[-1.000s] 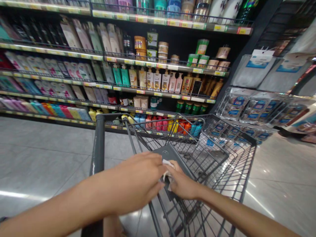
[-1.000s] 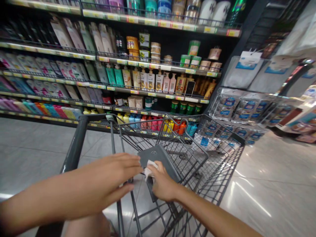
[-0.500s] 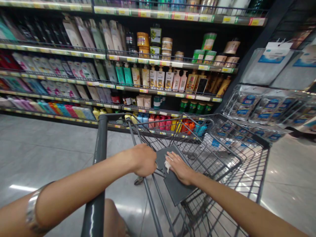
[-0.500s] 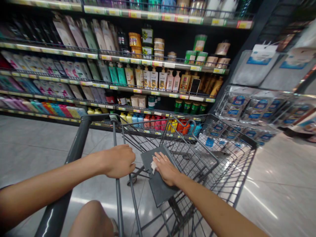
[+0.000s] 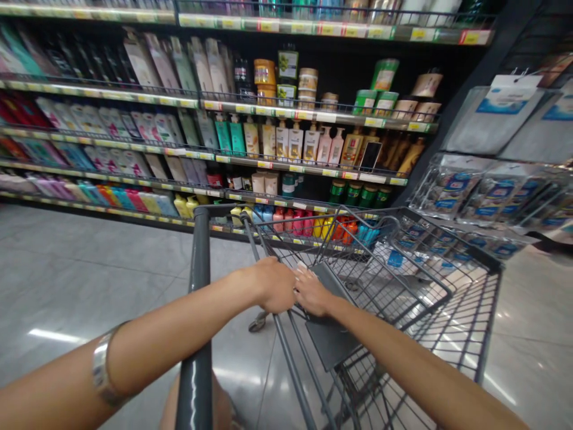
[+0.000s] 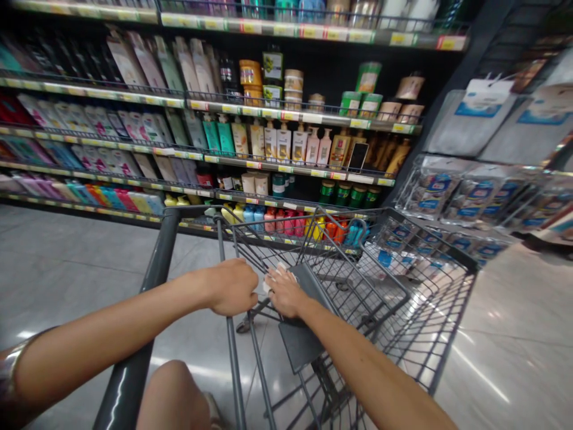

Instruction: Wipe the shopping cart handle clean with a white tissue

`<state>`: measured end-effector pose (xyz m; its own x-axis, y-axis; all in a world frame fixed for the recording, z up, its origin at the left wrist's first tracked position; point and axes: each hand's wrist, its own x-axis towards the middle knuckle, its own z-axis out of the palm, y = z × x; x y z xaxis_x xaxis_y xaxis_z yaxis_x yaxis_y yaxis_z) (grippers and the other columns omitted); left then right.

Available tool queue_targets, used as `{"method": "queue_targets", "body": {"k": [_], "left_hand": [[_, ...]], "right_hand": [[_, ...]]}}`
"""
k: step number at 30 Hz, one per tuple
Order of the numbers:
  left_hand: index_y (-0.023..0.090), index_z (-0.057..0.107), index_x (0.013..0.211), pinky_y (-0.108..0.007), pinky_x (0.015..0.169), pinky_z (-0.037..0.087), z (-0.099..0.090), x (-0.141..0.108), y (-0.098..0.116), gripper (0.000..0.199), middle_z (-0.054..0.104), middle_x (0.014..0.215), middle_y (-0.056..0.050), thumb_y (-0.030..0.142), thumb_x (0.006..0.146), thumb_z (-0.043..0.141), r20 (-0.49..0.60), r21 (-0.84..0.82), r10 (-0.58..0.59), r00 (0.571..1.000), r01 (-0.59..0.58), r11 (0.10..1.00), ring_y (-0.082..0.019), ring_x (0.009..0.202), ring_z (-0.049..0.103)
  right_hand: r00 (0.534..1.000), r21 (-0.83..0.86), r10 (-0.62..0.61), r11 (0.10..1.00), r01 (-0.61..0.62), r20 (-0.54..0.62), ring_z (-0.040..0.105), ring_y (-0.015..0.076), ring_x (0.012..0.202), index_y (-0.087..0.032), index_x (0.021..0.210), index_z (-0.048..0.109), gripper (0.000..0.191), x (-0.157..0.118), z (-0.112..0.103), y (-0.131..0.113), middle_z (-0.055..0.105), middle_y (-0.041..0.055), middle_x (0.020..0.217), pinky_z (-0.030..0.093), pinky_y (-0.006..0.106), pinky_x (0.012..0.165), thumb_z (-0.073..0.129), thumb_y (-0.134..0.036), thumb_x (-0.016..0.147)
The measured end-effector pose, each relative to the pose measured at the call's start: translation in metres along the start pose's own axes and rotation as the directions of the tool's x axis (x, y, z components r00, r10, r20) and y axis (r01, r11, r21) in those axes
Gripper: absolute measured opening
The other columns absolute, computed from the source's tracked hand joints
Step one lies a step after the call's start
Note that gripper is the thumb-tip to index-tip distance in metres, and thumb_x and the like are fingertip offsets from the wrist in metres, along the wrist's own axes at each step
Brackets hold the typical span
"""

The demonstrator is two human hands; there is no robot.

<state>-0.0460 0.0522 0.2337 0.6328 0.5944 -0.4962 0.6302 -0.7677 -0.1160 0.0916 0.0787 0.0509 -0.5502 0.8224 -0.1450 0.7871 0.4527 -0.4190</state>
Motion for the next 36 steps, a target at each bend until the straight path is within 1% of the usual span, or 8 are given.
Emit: {"method": "queue_targets", "body": {"k": [5, 9, 14, 18, 21, 27, 30, 36], "left_hand": [[0.008, 0.071, 0.091, -0.039, 0.083, 0.047, -0.001, 0.002, -0.001, 0.035, 0.069, 0.096, -0.021, 0.024, 0.083, 0.041, -0.044, -0.014, -0.008, 0.999, 0.007, 1.000, -0.030, 0.097, 0.064], [0.006, 0.070, 0.093, -0.039, 0.082, 0.047, -0.002, 0.004, 0.000, 0.039, 0.068, 0.098, -0.022, 0.027, 0.084, 0.038, -0.039, -0.011, 0.004, 0.999, -0.004, 1.000, -0.031, 0.098, 0.063], [0.007, 0.070, 0.095, -0.039, 0.082, 0.048, -0.006, 0.007, 0.003, 0.037, 0.068, 0.099, -0.021, 0.024, 0.085, 0.038, -0.002, 0.040, 0.038, 0.999, -0.038, 0.998, -0.031, 0.098, 0.063], [0.007, 0.070, 0.096, -0.040, 0.083, 0.048, -0.009, 0.009, 0.008, 0.035, 0.067, 0.101, -0.021, 0.022, 0.083, 0.040, 0.036, 0.030, 0.023, 0.999, -0.024, 0.999, -0.031, 0.099, 0.062], [0.008, 0.069, 0.097, -0.040, 0.083, 0.048, -0.010, 0.009, 0.010, 0.034, 0.066, 0.103, -0.021, 0.021, 0.082, 0.042, 0.036, 0.009, 0.013, 0.999, -0.014, 1.000, -0.032, 0.100, 0.062], [0.006, 0.069, 0.098, -0.038, 0.083, 0.047, -0.010, 0.010, 0.011, 0.035, 0.066, 0.103, -0.022, 0.022, 0.082, 0.042, 0.020, 0.002, 0.009, 1.000, -0.009, 1.000, -0.031, 0.100, 0.062], [0.006, 0.069, 0.099, -0.036, 0.083, 0.046, -0.008, 0.011, 0.012, 0.038, 0.066, 0.103, -0.022, 0.026, 0.083, 0.040, 0.006, -0.007, -0.004, 1.000, 0.004, 1.000, -0.030, 0.100, 0.062], [0.005, 0.068, 0.099, -0.037, 0.084, 0.044, -0.002, 0.013, 0.009, 0.047, 0.066, 0.103, -0.023, 0.034, 0.083, 0.035, -0.005, -0.010, -0.002, 1.000, 0.002, 1.000, -0.031, 0.100, 0.062]], "right_hand": [[0.988, 0.040, 0.019, 0.999, -0.026, 0.155, -0.001, 0.0260, 0.140, -0.012, 0.143, 0.020, 0.081, -0.059, -0.002, -0.009, 0.011, 0.0125, 0.152, 0.012, 0.048, 0.112, 0.047, -0.009, 0.067], [0.964, -0.061, 0.020, 0.998, -0.004, 0.264, 0.005, 0.0295, 0.139, -0.006, 0.143, 0.018, 0.093, -0.105, 0.001, -0.014, 0.009, 0.0188, 0.150, 0.020, 0.044, 0.111, 0.052, -0.001, 0.057], [0.984, -0.366, 0.086, 0.930, -0.024, 0.154, 0.036, 0.0292, 0.130, -0.003, 0.136, 0.036, 0.065, -0.131, 0.011, -0.004, 0.032, 0.0226, 0.143, 0.043, 0.041, 0.099, 0.036, 0.006, 0.072], [0.983, -0.586, 0.181, 0.794, -0.162, -0.027, 0.051, 0.0275, 0.117, -0.002, 0.128, 0.044, 0.054, -0.120, 0.008, 0.016, 0.045, 0.0250, 0.133, 0.050, 0.034, 0.087, 0.034, 0.006, 0.076], [0.980, -0.649, 0.183, 0.736, -0.191, -0.081, 0.060, 0.0239, 0.100, -0.006, 0.120, 0.051, 0.044, -0.105, 0.001, 0.029, 0.057, 0.0199, 0.116, 0.052, 0.030, 0.077, 0.037, 0.003, 0.080], [0.996, -0.685, 0.031, 0.724, -0.082, -0.086, 0.058, 0.0231, 0.087, -0.010, 0.111, 0.055, 0.029, -0.078, -0.017, 0.040, 0.063, 0.0118, 0.090, 0.047, 0.035, 0.079, 0.040, -0.009, 0.087], [0.989, -0.641, 0.097, 0.754, -0.144, -0.108, 0.055, 0.0238, 0.094, -0.012, 0.100, 0.060, 0.024, -0.056, -0.028, 0.044, 0.063, 0.0131, 0.092, 0.043, 0.034, 0.083, 0.040, -0.011, 0.088], [0.967, -0.568, 0.211, 0.783, -0.253, -0.140, 0.050, 0.0246, 0.103, -0.007, 0.101, 0.064, 0.033, -0.006, -0.033, 0.052, 0.059, 0.0178, 0.106, 0.040, 0.031, 0.083, 0.034, -0.006, 0.086]]}}
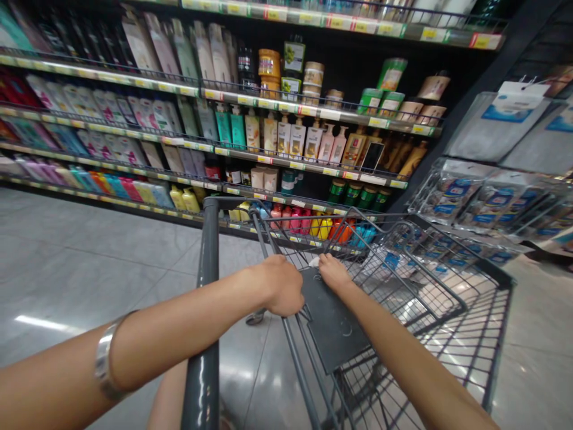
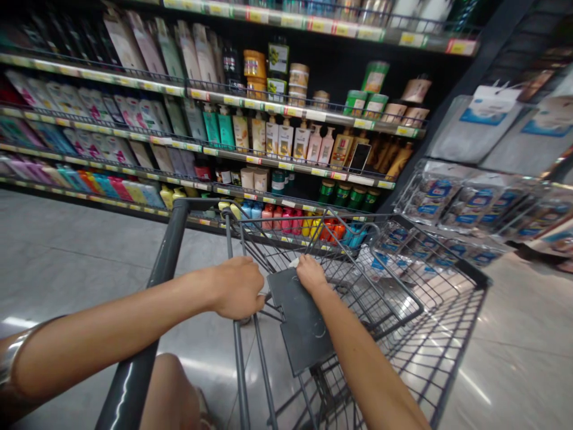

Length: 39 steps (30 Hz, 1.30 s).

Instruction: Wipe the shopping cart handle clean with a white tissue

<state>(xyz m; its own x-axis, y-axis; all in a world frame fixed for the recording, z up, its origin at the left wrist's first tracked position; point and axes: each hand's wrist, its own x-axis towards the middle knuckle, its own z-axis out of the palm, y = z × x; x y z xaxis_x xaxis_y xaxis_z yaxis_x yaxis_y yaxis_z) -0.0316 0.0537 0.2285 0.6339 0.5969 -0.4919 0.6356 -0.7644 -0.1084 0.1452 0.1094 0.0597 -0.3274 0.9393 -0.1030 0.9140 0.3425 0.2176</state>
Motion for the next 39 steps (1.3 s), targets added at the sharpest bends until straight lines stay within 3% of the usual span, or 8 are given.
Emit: {"method": "queue_targets", "body": {"k": [10, 18, 25, 27, 30, 34, 36, 39], "left_hand": [[0.009, 0.071, 0.091, -0.037, 0.076, 0.048, -0.001, 0.008, -0.018, 0.041, 0.069, 0.093, -0.020, 0.033, 0.076, 0.041, -0.071, -0.010, -0.002, 0.997, 0.002, 1.000, -0.032, 0.094, 0.064], [0.009, 0.071, 0.092, -0.035, 0.071, 0.047, -0.003, 0.011, -0.022, 0.043, 0.069, 0.094, -0.020, 0.036, 0.075, 0.042, -0.078, 0.000, -0.002, 0.997, 0.002, 1.000, -0.031, 0.090, 0.065], [0.011, 0.071, 0.090, -0.033, 0.073, 0.047, -0.003, 0.014, -0.023, 0.043, 0.070, 0.093, -0.019, 0.039, 0.074, 0.042, -0.078, 0.022, -0.016, 0.997, 0.018, 1.000, -0.029, 0.090, 0.065], [0.010, 0.071, 0.089, -0.035, 0.073, 0.047, -0.004, 0.013, -0.023, 0.043, 0.069, 0.092, -0.020, 0.039, 0.074, 0.042, -0.080, 0.010, -0.014, 0.997, 0.015, 1.000, -0.031, 0.090, 0.065], [0.009, 0.071, 0.084, -0.036, 0.072, 0.047, -0.004, 0.012, -0.022, 0.042, 0.070, 0.089, -0.021, 0.038, 0.074, 0.043, -0.088, -0.008, -0.015, 0.996, 0.014, 1.000, -0.032, 0.088, 0.065], [0.011, 0.072, 0.080, -0.035, 0.070, 0.047, -0.004, 0.011, -0.022, 0.040, 0.070, 0.086, -0.020, 0.039, 0.073, 0.045, -0.111, -0.016, -0.019, 0.994, 0.018, 1.000, -0.031, 0.084, 0.066], [0.011, 0.072, 0.079, -0.034, 0.069, 0.047, -0.003, 0.012, -0.022, 0.038, 0.070, 0.085, -0.020, 0.038, 0.073, 0.045, -0.120, -0.008, -0.019, 0.993, 0.018, 1.000, -0.030, 0.082, 0.066], [0.011, 0.072, 0.080, -0.033, 0.067, 0.047, -0.004, 0.013, -0.024, 0.038, 0.070, 0.085, -0.019, 0.036, 0.073, 0.044, -0.110, 0.009, -0.011, 0.994, 0.012, 1.000, -0.029, 0.082, 0.066]], "right_hand": [[0.997, -0.045, -0.010, 0.999, 0.014, 0.081, 0.043, 0.0317, 0.117, 0.000, 0.116, 0.057, 0.047, -0.022, 0.001, -0.010, 0.052, 0.0257, 0.124, 0.029, 0.040, 0.099, 0.057, -0.011, 0.071], [0.974, -0.119, 0.167, 0.982, -0.150, 0.154, 0.059, 0.0300, 0.091, 0.002, 0.101, 0.064, 0.034, -0.084, 0.004, -0.037, 0.063, 0.0289, 0.097, 0.043, 0.038, 0.070, 0.037, 0.001, 0.079], [0.943, 0.230, 0.091, 0.958, -0.170, 0.320, 0.062, 0.0248, 0.087, -0.005, 0.085, 0.065, 0.023, -0.129, -0.022, -0.032, 0.066, 0.0216, 0.091, 0.044, 0.031, 0.072, 0.051, 0.003, 0.068], [0.921, 0.498, 0.100, 0.817, -0.292, 0.376, 0.063, 0.0213, 0.077, -0.009, 0.074, 0.062, 0.017, -0.125, -0.034, -0.022, 0.066, 0.0139, 0.082, 0.044, 0.027, 0.065, 0.053, 0.000, 0.063], [0.907, 0.862, 0.124, 0.281, -0.422, 0.403, 0.059, 0.0149, 0.060, -0.014, 0.069, 0.055, 0.016, -0.105, -0.043, -0.013, 0.061, 0.0030, 0.067, 0.043, 0.024, 0.056, 0.050, -0.002, 0.059], [0.948, 0.948, 0.161, -0.207, -0.240, 0.275, 0.057, 0.0131, 0.059, -0.016, 0.079, 0.052, 0.027, -0.063, -0.035, -0.020, 0.061, -0.0002, 0.071, 0.045, 0.025, 0.058, 0.049, -0.004, 0.056], [0.966, 0.986, 0.198, -0.034, -0.165, 0.169, 0.059, 0.0158, 0.069, -0.015, 0.082, 0.055, 0.029, -0.045, -0.028, -0.029, 0.064, 0.0031, 0.078, 0.047, 0.028, 0.067, 0.047, -0.003, 0.056], [0.999, 0.856, 0.014, 0.517, 0.018, -0.030, 0.057, 0.0216, 0.099, -0.013, 0.093, 0.059, 0.038, -0.037, -0.022, -0.040, 0.063, 0.0105, 0.105, 0.039, 0.040, 0.093, 0.043, 0.000, 0.061]]}}
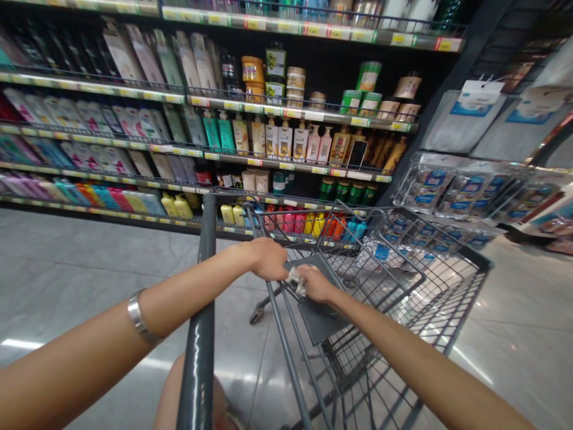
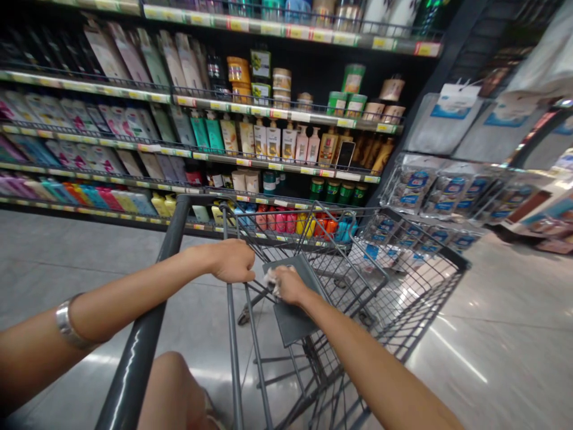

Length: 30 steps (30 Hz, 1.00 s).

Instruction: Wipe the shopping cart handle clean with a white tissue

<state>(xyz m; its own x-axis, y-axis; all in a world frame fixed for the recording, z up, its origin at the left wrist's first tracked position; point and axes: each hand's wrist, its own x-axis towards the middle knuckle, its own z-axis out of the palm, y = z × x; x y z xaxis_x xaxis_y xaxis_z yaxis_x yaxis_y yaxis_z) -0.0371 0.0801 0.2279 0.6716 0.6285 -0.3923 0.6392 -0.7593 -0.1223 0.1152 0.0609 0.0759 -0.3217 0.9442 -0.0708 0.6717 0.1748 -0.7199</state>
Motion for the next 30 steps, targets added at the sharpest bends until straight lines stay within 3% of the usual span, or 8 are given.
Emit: {"method": "queue_targets", "body": {"k": [2, 4, 9, 11, 14, 18, 25, 30], "left_hand": [[0.011, 0.072, 0.082, -0.033, 0.067, 0.047, 0.000, 0.001, -0.001, 0.040, 0.071, 0.086, -0.019, 0.037, 0.074, 0.043, 0.008, 0.005, 0.003, 1.000, -0.003, 1.000, -0.028, 0.082, 0.066], [0.011, 0.072, 0.084, -0.033, 0.067, 0.047, 0.000, 0.002, -0.002, 0.040, 0.070, 0.087, -0.019, 0.037, 0.074, 0.043, 0.018, 0.006, 0.003, 1.000, -0.003, 1.000, -0.029, 0.083, 0.066], [0.011, 0.072, 0.086, -0.032, 0.069, 0.047, 0.000, 0.004, -0.002, 0.040, 0.070, 0.090, -0.019, 0.034, 0.075, 0.042, 0.023, 0.021, 0.012, 1.000, -0.013, 1.000, -0.028, 0.087, 0.066], [0.011, 0.072, 0.087, -0.031, 0.069, 0.046, 0.000, 0.005, -0.002, 0.038, 0.070, 0.092, -0.019, 0.027, 0.076, 0.040, 0.030, 0.039, 0.025, 0.999, -0.026, 0.999, -0.027, 0.087, 0.065], [0.011, 0.073, 0.087, -0.029, 0.067, 0.046, 0.000, 0.005, -0.001, 0.036, 0.070, 0.094, -0.018, 0.020, 0.076, 0.039, 0.039, 0.067, 0.038, 0.999, -0.041, 0.997, -0.026, 0.087, 0.066], [0.010, 0.073, 0.085, -0.028, 0.066, 0.046, 0.000, 0.004, -0.001, 0.034, 0.070, 0.092, -0.019, 0.016, 0.075, 0.041, 0.033, 0.106, 0.068, 0.997, -0.071, 0.992, -0.026, 0.086, 0.066], [0.013, 0.073, 0.081, -0.025, 0.064, 0.045, -0.002, 0.002, -0.001, 0.033, 0.071, 0.090, -0.016, 0.019, 0.075, 0.041, 0.018, 0.090, 0.022, 1.000, -0.024, 0.996, -0.023, 0.083, 0.066], [0.010, 0.072, 0.087, -0.030, 0.065, 0.046, -0.002, 0.001, 0.001, 0.036, 0.070, 0.094, -0.019, 0.020, 0.077, 0.039, 0.046, 0.085, 0.025, 0.999, -0.029, 0.996, -0.027, 0.086, 0.066]], "right_hand": [[0.986, -0.291, -0.082, 0.949, 0.123, 0.147, 0.047, 0.0234, 0.117, -0.012, 0.112, 0.055, 0.052, -0.010, 0.006, -0.002, 0.053, 0.0142, 0.127, 0.028, 0.044, 0.103, 0.041, 0.003, 0.064], [0.975, -0.446, -0.038, 0.885, 0.135, 0.219, 0.039, 0.0243, 0.125, -0.010, 0.126, 0.044, 0.063, -0.027, 0.010, -0.005, 0.041, 0.0175, 0.137, 0.025, 0.044, 0.105, 0.040, 0.005, 0.065], [0.988, -0.521, 0.113, 0.853, -0.040, 0.109, 0.047, 0.0281, 0.112, -0.004, 0.117, 0.052, 0.058, -0.061, 0.021, -0.010, 0.048, 0.0215, 0.122, 0.036, 0.038, 0.095, 0.047, 0.005, 0.059], [0.985, -0.393, 0.166, 0.909, -0.137, 0.039, 0.053, 0.0239, 0.099, -0.007, 0.101, 0.059, 0.046, -0.059, 0.026, -0.011, 0.053, 0.0185, 0.111, 0.041, 0.033, 0.085, 0.047, 0.005, 0.059], [0.971, 0.009, 0.235, 0.972, -0.235, -0.037, 0.053, 0.0154, 0.077, -0.013, 0.078, 0.060, 0.028, -0.045, 0.031, -0.015, 0.057, 0.0069, 0.087, 0.042, 0.025, 0.070, 0.045, 0.004, 0.062], [0.944, 0.479, 0.329, 0.826, -0.297, 0.017, 0.043, 0.0097, 0.054, -0.015, 0.063, 0.054, 0.015, -0.031, 0.035, -0.027, 0.048, -0.0041, 0.057, 0.035, 0.021, 0.054, 0.047, -0.003, 0.062], [0.940, 0.624, 0.313, 0.764, -0.165, -0.133, 0.037, 0.0082, 0.051, -0.016, 0.052, 0.049, 0.012, -0.028, 0.028, -0.041, 0.043, -0.0066, 0.049, 0.028, 0.020, 0.050, 0.046, -0.005, 0.052], [0.961, 0.912, 0.273, 0.404, -0.062, -0.056, 0.043, 0.0086, 0.052, -0.017, 0.067, 0.051, 0.019, -0.013, -0.002, -0.051, 0.051, -0.0042, 0.061, 0.033, 0.021, 0.051, 0.050, -0.007, 0.050]]}}
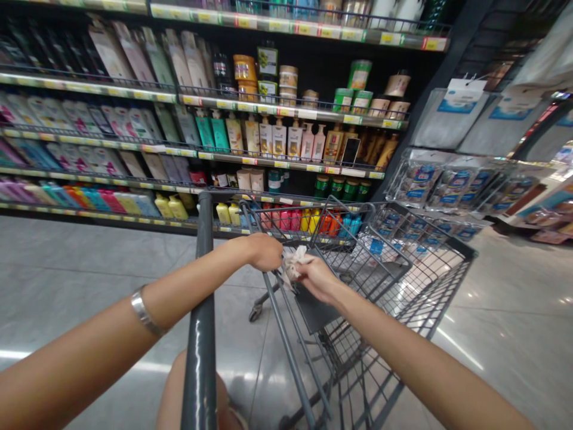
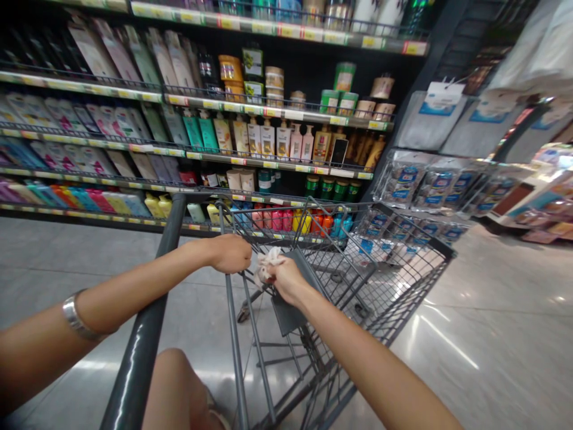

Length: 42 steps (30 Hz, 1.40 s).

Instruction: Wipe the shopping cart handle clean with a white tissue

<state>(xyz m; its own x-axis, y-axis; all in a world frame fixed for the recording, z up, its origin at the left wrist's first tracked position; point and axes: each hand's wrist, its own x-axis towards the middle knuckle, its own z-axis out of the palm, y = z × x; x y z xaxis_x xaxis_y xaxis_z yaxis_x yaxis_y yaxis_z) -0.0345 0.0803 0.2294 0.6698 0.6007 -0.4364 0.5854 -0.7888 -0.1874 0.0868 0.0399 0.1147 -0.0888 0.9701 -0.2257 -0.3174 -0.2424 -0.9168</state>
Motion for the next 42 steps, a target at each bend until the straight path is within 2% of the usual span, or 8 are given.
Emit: {"method": "queue_targets", "body": {"k": [3, 7, 12, 21, 26, 33, 38, 42], "left_hand": [[0.013, 0.071, 0.089, -0.028, 0.065, 0.046, 0.002, 0.002, 0.001, 0.034, 0.070, 0.095, -0.017, 0.022, 0.078, 0.041, -0.008, -0.030, -0.007, 1.000, 0.007, 1.000, -0.026, 0.084, 0.066], [0.012, 0.072, 0.086, -0.028, 0.067, 0.046, 0.003, 0.003, 0.000, 0.034, 0.070, 0.092, -0.018, 0.027, 0.077, 0.043, -0.015, -0.052, -0.040, 0.999, 0.039, 0.998, -0.026, 0.085, 0.066], [0.008, 0.071, 0.086, -0.034, 0.068, 0.048, 0.002, 0.003, 0.000, 0.037, 0.069, 0.091, -0.023, 0.028, 0.076, 0.042, -0.006, -0.078, -0.026, 1.000, 0.025, 0.997, -0.032, 0.086, 0.066], [0.008, 0.071, 0.089, -0.036, 0.071, 0.048, 0.002, 0.005, -0.002, 0.038, 0.069, 0.093, -0.022, 0.025, 0.074, 0.041, 0.001, -0.060, 0.006, 1.000, -0.006, 0.998, -0.032, 0.089, 0.065], [0.009, 0.072, 0.088, -0.034, 0.066, 0.048, 0.002, 0.006, -0.002, 0.038, 0.069, 0.091, -0.021, 0.027, 0.073, 0.042, 0.006, -0.063, -0.019, 1.000, 0.020, 0.998, -0.031, 0.086, 0.066], [0.009, 0.072, 0.088, -0.029, 0.062, 0.046, 0.002, 0.007, 0.000, 0.036, 0.070, 0.090, -0.020, 0.023, 0.074, 0.041, 0.029, -0.039, -0.056, 0.998, 0.057, 0.998, -0.027, 0.083, 0.066], [0.010, 0.072, 0.084, -0.026, 0.058, 0.043, 0.001, 0.007, -0.001, 0.037, 0.070, 0.089, -0.018, 0.026, 0.076, 0.039, 0.029, -0.053, -0.051, 0.998, 0.052, 0.997, -0.025, 0.080, 0.066], [0.012, 0.071, 0.081, -0.026, 0.057, 0.042, -0.002, 0.005, -0.002, 0.035, 0.071, 0.087, -0.017, 0.026, 0.075, 0.040, 0.035, -0.057, -0.053, 0.998, 0.055, 0.997, -0.024, 0.079, 0.066]], "right_hand": [[0.995, 0.100, -0.013, 0.995, 0.003, 0.098, 0.043, 0.0084, 0.053, -0.019, 0.080, 0.050, 0.034, 0.008, 0.006, -0.008, 0.051, -0.0052, 0.066, 0.033, 0.020, 0.051, 0.048, -0.005, 0.049], [0.980, -0.273, -0.132, 0.947, 0.169, 0.147, 0.043, 0.0106, 0.058, -0.019, 0.070, 0.052, 0.021, 0.013, 0.008, 0.010, 0.045, -0.0048, 0.061, 0.035, 0.022, 0.057, 0.042, -0.005, 0.057], [0.922, -0.691, -0.267, 0.611, 0.387, 0.281, 0.048, 0.0157, 0.089, -0.017, 0.078, 0.057, 0.028, 0.008, -0.008, 0.031, 0.050, 0.0023, 0.085, 0.039, 0.027, 0.080, 0.039, -0.001, 0.063], [0.937, -0.936, -0.011, 0.057, 0.348, 0.348, 0.045, 0.0183, 0.085, -0.014, 0.095, 0.052, 0.036, 0.003, -0.031, 0.046, 0.048, 0.0066, 0.095, 0.037, 0.032, 0.081, 0.041, 0.002, 0.064], [0.977, -0.929, -0.077, 0.303, 0.215, 0.201, 0.047, 0.0150, 0.079, -0.016, 0.075, 0.052, 0.026, -0.002, -0.018, 0.041, 0.044, 0.0019, 0.082, 0.037, 0.025, 0.073, 0.041, 0.004, 0.063], [0.930, -0.647, -0.308, 0.671, 0.362, 0.201, 0.045, 0.0139, 0.074, -0.018, 0.057, 0.047, 0.015, -0.016, 0.009, 0.002, 0.043, -0.0017, 0.071, 0.036, 0.026, 0.069, 0.051, -0.004, 0.062], [0.982, -0.203, -0.071, 0.973, 0.106, 0.175, 0.045, 0.0100, 0.055, -0.016, 0.060, 0.053, 0.008, -0.028, 0.013, -0.018, 0.049, -0.0036, 0.058, 0.037, 0.024, 0.055, 0.061, -0.018, 0.061], [0.977, 0.042, 0.096, 0.994, -0.105, 0.191, 0.054, 0.0115, 0.058, -0.012, 0.071, 0.061, 0.020, -0.047, -0.002, -0.038, 0.060, 0.0021, 0.064, 0.043, 0.025, 0.057, 0.070, -0.023, 0.057]]}}
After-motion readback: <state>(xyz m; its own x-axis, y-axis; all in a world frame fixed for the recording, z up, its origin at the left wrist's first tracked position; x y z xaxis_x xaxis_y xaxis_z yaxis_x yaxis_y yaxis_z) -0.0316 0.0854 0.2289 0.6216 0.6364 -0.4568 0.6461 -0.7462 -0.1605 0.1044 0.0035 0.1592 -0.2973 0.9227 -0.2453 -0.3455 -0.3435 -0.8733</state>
